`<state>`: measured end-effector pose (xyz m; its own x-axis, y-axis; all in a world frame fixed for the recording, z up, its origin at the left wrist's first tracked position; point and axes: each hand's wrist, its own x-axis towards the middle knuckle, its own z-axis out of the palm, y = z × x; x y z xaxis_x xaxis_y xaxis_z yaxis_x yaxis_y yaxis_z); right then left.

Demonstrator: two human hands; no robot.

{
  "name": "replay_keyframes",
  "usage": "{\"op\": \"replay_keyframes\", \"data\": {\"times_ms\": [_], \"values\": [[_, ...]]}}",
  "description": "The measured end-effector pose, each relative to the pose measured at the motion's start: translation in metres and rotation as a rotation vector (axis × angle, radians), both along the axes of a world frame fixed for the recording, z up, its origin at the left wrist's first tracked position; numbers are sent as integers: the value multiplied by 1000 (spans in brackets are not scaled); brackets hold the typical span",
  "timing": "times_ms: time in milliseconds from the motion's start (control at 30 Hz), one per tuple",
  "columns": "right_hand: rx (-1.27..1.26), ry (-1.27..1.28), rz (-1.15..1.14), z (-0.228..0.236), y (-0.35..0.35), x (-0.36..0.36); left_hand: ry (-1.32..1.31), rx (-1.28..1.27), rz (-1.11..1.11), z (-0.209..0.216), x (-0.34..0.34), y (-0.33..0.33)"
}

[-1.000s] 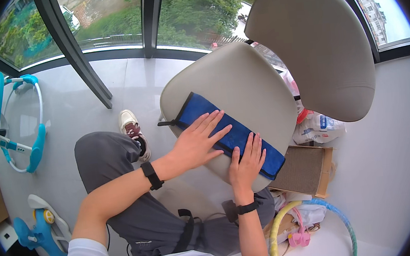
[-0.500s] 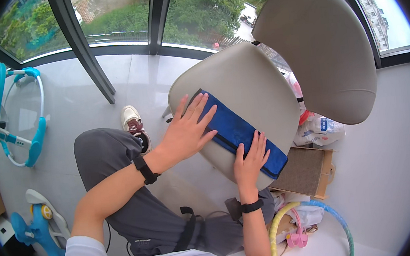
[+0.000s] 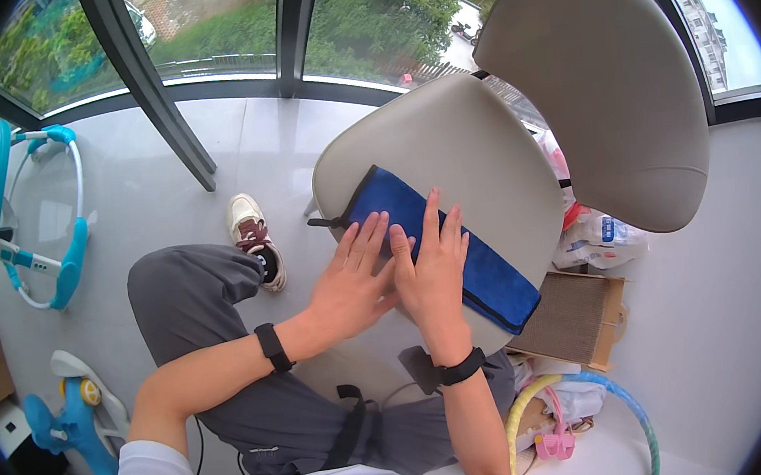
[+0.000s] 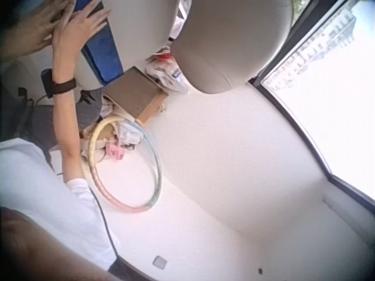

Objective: The person sits on the floor and assembles a blue and black cushion by hand. They manipulate the fabric, tucking and folding the edges to fit the cushion cover onto the foam insert, and then smooth the surface.

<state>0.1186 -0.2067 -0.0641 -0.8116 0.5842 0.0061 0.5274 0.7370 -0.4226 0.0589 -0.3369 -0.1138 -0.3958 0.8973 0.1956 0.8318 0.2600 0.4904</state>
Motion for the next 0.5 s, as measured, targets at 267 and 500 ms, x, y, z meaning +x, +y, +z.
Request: {"op": "replay_keyframes", "data": {"times_ms": [267,500], "values": [[123,-216,-23,-12,-34,-16,-113,47,-63,0,15,6],[165,-189,-11,-16,-37,-17,64,11,-66,-6,18,6]]}}
